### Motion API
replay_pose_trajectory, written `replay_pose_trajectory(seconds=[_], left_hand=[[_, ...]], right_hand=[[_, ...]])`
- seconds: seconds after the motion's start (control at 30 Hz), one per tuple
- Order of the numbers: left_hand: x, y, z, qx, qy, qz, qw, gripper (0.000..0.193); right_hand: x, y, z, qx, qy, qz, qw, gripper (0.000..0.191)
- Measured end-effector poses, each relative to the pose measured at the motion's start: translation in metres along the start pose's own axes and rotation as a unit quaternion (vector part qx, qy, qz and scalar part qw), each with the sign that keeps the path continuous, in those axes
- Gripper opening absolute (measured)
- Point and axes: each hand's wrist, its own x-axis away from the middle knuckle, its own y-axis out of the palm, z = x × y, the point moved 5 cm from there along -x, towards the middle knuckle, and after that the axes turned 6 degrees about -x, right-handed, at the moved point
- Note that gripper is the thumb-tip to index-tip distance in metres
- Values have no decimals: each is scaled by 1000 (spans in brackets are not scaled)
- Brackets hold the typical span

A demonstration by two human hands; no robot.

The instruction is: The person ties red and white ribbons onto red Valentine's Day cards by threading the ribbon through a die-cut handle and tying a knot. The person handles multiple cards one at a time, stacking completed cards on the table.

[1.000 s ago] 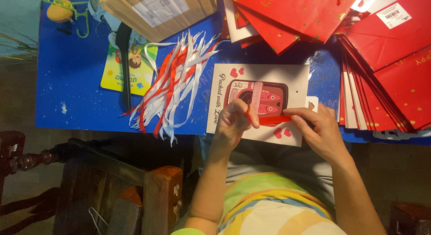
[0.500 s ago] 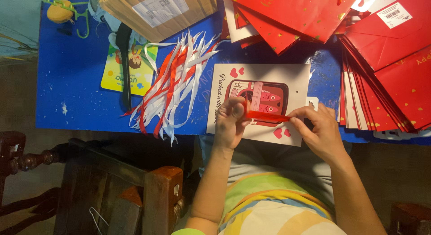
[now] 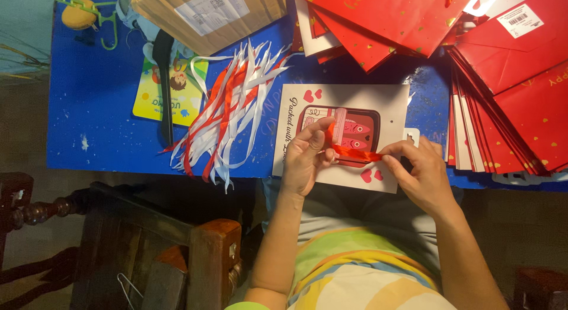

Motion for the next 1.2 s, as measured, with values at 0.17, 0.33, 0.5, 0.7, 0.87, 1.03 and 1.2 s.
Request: replay_pose_trajectory(seconds=[0.17, 0.33, 0.5, 0.7, 0.87, 1.03, 1.2], left_hand=[[0, 11, 6, -161, 77, -33, 983, 57], [3, 16, 10, -262, 144, 37, 954, 52], [8, 19, 30, -474, 236, 98, 843, 39], [10, 25, 35, -497, 274, 138, 812, 25], [9, 19, 34, -522, 281, 150, 792, 20], [-2, 1, 18, -260, 154, 90, 949, 38], [-4, -3, 17, -98, 117, 17, 988, 41]], right_hand=[[-1, 0, -2, -4, -16, 5, 1000, 11], [0, -1, 0, 2, 0, 2, 1000, 12], [0, -2, -3, -2, -9, 7, 1000, 11], [0, -3, -3, 8, 3, 4, 1000, 11], [1, -3, -3, 0, 12, 4, 1000, 11], [0, -2, -4, 2, 5, 4, 1000, 12], [0, -3, -4, 6, 6, 5, 1000, 12]])
